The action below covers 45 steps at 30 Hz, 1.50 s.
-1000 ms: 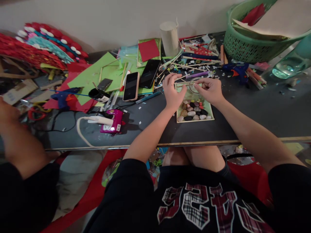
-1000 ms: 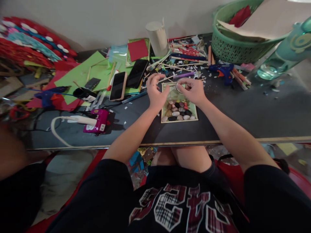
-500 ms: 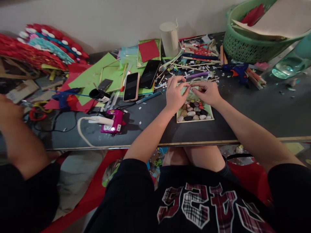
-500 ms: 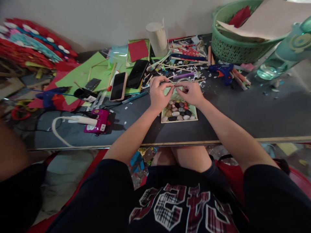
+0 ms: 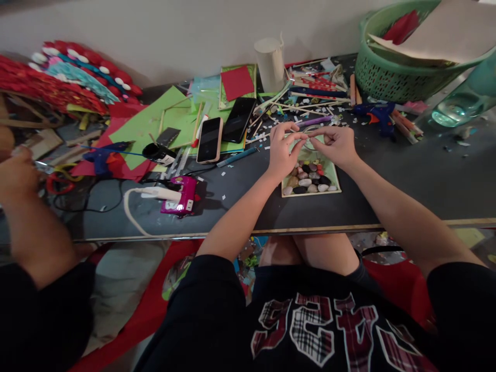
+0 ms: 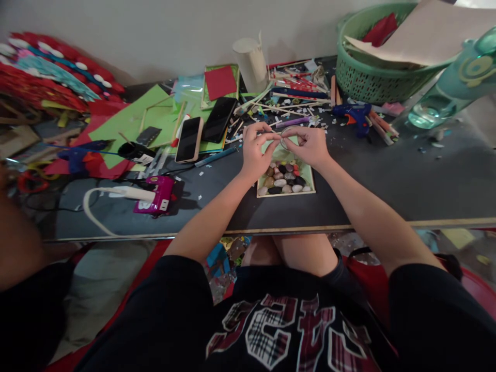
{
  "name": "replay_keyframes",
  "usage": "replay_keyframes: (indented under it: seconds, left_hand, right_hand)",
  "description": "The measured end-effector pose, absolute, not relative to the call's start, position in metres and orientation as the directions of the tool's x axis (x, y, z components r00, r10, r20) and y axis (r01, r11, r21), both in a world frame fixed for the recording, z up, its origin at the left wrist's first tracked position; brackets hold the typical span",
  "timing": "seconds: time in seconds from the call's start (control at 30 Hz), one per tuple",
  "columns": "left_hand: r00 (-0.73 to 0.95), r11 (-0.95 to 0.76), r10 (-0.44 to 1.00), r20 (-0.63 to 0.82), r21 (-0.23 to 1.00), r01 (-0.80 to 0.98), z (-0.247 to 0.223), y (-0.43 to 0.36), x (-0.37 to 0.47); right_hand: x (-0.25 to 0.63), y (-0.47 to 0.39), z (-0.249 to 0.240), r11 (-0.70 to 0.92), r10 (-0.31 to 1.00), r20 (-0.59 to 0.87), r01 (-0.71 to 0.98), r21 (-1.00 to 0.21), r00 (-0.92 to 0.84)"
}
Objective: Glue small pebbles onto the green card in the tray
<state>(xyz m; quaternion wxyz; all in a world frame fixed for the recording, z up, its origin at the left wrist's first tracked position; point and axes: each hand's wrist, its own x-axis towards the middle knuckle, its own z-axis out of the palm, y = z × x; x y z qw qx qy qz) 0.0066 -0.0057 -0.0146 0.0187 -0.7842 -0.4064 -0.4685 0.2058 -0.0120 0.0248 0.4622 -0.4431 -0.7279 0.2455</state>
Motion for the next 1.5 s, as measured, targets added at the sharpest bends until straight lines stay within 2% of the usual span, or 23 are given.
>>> replay_keyframes:
  seconds: [0.17,0.4,0.53,0.63,0.73,0.9,1.07,1.33,1.4,1.5]
  left_hand:
    - [0.241,-0.659,0.676,0.697,0.424,0.622,-0.018,-0.002,0.005]
    - [0.17,-0.539,0.837,0.52,0.73,0.42,-0.022,-0.002,0.009]
    - [0.107,-0.437,0.897,0.429,0.824,0.361,-0.027,0.006,0.002]
    - [0.068,-0.413,0.896,0.438,0.769,0.487,-0.023,0.012,-0.012]
    - [0.122,-0.407,0.881,0.457,0.603,0.686,-0.012,0.011,-0.02]
    - [0.195,-0.319,0.932,0.306,0.432,0.843,0.005,-0.001,-0.015]
    - [0.135,-0.221,0.963,0.234,0.398,0.89,0.014,-0.006,-0.012]
    - [0.09,-0.209,0.952,0.292,0.407,0.889,0.013,-0.006,-0.015]
    - [0.103,-0.215,0.955,0.279,0.407,0.888,0.014,-0.005,-0.015]
    - [0.105,-0.215,0.956,0.274,0.41,0.886,0.015,-0.005,-0.014]
  right_hand:
    - [0.204,-0.015,0.026,0.504,0.861,0.476,0.433,-0.747,-0.181]
    - [0.202,-0.016,0.028,0.528,0.843,0.509,0.452,-0.719,-0.175]
    - [0.201,-0.017,0.029,0.523,0.848,0.505,0.395,-0.755,-0.159]
    - [0.203,-0.013,0.027,0.505,0.855,0.507,0.388,-0.771,-0.107]
    - [0.206,-0.006,0.023,0.481,0.866,0.49,0.424,-0.767,-0.097]
    - [0.208,-0.004,0.02,0.445,0.874,0.476,0.545,-0.71,-0.094]
    - [0.209,-0.005,0.022,0.38,0.892,0.446,0.646,-0.662,-0.068]
    - [0.214,-0.003,0.021,0.224,0.942,0.332,0.808,-0.545,-0.037]
    - [0.216,-0.002,0.022,0.257,0.94,0.332,0.81,-0.527,-0.083]
    - [0.22,0.0,0.022,0.469,0.874,0.367,0.751,-0.464,-0.319]
